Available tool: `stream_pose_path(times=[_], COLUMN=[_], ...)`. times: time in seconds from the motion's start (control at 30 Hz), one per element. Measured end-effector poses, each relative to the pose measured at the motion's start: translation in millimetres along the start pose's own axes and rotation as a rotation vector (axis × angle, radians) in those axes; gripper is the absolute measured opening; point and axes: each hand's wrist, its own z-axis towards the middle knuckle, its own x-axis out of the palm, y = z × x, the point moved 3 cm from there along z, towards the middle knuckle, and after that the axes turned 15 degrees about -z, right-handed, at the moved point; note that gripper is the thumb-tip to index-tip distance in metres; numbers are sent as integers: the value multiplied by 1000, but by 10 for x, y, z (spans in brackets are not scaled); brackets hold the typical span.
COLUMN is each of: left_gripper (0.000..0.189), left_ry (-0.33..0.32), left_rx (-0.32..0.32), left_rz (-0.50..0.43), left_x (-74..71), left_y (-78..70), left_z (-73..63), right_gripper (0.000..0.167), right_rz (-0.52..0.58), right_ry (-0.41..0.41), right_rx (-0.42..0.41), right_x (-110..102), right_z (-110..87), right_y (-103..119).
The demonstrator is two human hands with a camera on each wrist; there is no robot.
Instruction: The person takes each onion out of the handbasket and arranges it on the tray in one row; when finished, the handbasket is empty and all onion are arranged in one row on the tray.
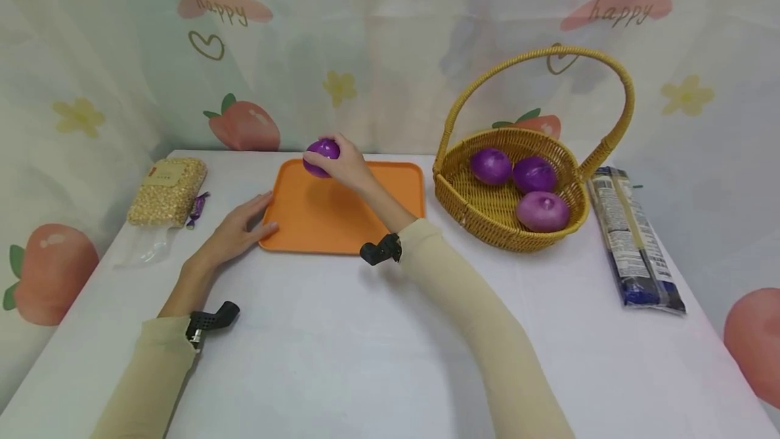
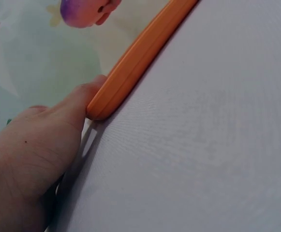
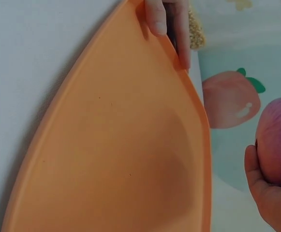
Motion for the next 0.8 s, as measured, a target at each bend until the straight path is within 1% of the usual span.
stream_pose_path(times=[0.2, 0.43, 0.57, 0.7, 0.8], left_gripper=[73, 71, 71, 71, 71], left_ry=[-5, -18, -12, -6, -9], left_rx=[5, 52, 59, 49, 51], left_rz=[2, 10, 1, -1, 1], left_x=[-14, -26, -12, 3, -12], left_y=[0, 21, 34, 48, 54], left_z=[14, 24, 32, 34, 37], right_gripper=[57, 59, 61, 61, 61], right_rz=[-30, -75, -97, -117, -131], right_ry=[11, 30, 44, 41, 42], right_rx=[-6, 1, 14, 14, 12], right_x=[51, 178, 223, 231, 233], right_z=[64, 182, 231, 268, 306], right_y=[10, -13, -36, -42, -55])
